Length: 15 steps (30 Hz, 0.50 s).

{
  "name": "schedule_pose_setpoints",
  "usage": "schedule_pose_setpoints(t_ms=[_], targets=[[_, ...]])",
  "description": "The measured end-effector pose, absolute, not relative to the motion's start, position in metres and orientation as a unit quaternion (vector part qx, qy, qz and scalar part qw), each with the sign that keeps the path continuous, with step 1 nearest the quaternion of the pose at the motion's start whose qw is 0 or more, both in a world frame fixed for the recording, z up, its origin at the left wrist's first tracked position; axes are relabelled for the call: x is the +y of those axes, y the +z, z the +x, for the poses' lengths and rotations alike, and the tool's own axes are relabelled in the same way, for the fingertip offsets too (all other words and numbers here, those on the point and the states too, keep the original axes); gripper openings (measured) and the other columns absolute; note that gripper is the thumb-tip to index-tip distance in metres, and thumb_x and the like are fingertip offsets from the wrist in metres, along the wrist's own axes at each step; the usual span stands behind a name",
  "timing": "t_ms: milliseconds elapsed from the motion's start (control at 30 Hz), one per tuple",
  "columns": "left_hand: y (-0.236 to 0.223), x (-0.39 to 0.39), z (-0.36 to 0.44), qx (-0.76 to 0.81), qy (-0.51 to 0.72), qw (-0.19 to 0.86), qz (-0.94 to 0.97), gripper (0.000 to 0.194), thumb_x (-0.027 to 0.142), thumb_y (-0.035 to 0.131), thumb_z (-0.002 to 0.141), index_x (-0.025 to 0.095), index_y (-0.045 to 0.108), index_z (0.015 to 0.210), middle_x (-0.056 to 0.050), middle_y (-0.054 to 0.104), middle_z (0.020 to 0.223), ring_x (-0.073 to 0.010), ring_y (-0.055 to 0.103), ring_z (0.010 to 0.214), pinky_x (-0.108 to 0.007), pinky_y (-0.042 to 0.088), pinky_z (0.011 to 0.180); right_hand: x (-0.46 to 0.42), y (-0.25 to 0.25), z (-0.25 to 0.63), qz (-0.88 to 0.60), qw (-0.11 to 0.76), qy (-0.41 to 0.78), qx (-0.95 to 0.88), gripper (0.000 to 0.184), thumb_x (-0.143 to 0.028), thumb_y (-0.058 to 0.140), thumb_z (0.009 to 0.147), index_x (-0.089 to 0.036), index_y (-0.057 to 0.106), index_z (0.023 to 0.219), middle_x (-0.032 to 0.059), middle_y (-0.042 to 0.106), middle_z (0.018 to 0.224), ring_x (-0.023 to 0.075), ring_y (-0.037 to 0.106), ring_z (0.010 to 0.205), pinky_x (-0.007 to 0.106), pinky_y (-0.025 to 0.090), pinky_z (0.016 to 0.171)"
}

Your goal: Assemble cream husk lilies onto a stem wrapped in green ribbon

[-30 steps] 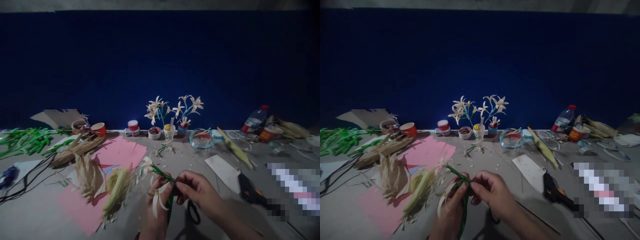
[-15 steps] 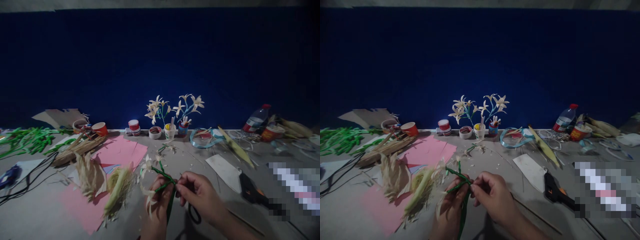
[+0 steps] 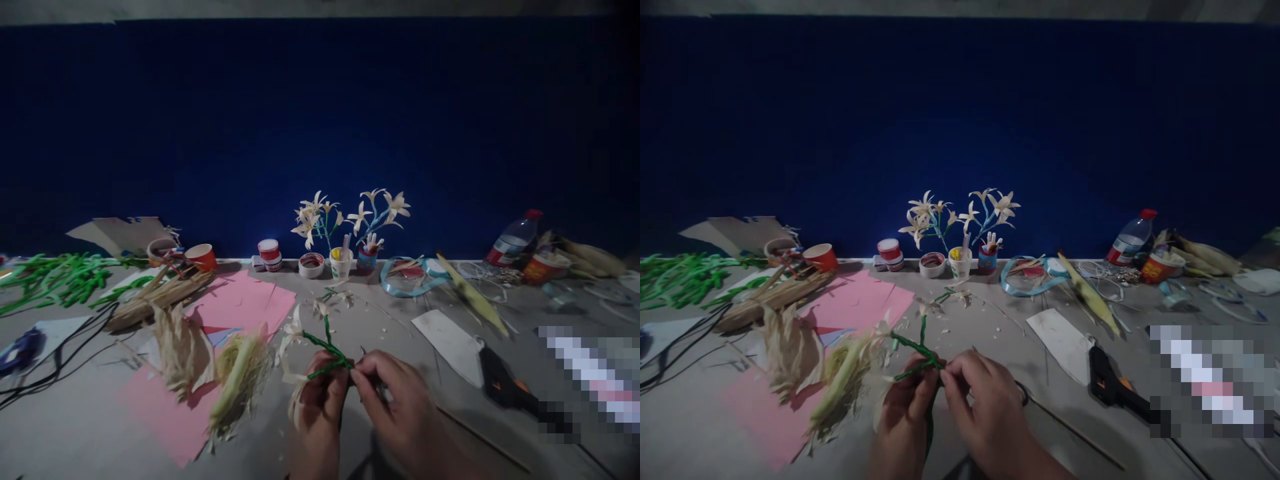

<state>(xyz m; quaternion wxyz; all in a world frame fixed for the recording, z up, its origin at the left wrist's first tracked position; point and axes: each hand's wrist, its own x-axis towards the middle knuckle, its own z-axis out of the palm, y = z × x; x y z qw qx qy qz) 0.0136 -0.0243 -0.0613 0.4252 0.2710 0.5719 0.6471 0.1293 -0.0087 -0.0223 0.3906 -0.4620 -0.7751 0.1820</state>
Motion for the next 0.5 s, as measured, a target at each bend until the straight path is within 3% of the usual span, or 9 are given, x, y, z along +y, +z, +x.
schedule_pose_setpoints(t_ms=[100,267,400,500], targets=[[-0.061,-0.021,0.014,0.525,0.688,0.429,0.259,0.028,0.041,0.078,0.063,0.02,0.074,0.081,-0.008,0.073,0.095,-0.0281,0.064,0.099,-0.036,0.052,0.085,-0.011,-0.02,0.13,-0.451,0.379,0.17,-0.79,0.015,-0.022,0.046,0.091,-0.021,0.054,0.079,0.0006,0.061,0.071,0.0165,0.059,0.066,0.027,0.041,0.062],[-0.073,-0.021,0.009,0.479,0.689,0.473,0.27,0.029,0.038,0.079,0.065,0.017,0.073,0.084,-0.008,0.072,0.092,-0.0262,0.062,0.099,-0.036,0.048,0.091,-0.007,-0.006,0.139,-0.447,0.347,0.269,-0.78,0.013,-0.024,0.048,0.09,-0.021,0.057,0.083,0.0004,0.063,0.074,0.0163,0.06,0.069,0.026,0.042,0.061],[-0.075,-0.023,0.005,0.488,0.668,0.481,0.291,0.028,0.039,0.076,0.067,0.019,0.074,0.087,-0.009,0.071,0.102,-0.0286,0.059,0.106,-0.04,0.045,0.095,0.003,-0.005,0.143,-0.425,0.399,0.463,-0.668,0.011,-0.03,0.06,0.084,-0.02,0.062,0.083,0.0006,0.064,0.076,0.0154,0.06,0.069,0.025,0.047,0.062],[-0.063,-0.023,0.002,0.495,0.63,0.472,0.367,0.023,0.035,0.073,0.071,0.02,0.075,0.088,-0.01,0.07,0.103,-0.0298,0.058,0.106,-0.041,0.042,0.096,0.011,-0.006,0.142,-0.379,0.426,0.616,-0.544,0.021,-0.035,0.075,0.07,-0.019,0.067,0.081,-0.0004,0.065,0.075,0.0128,0.058,0.064,0.025,0.048,0.06]])
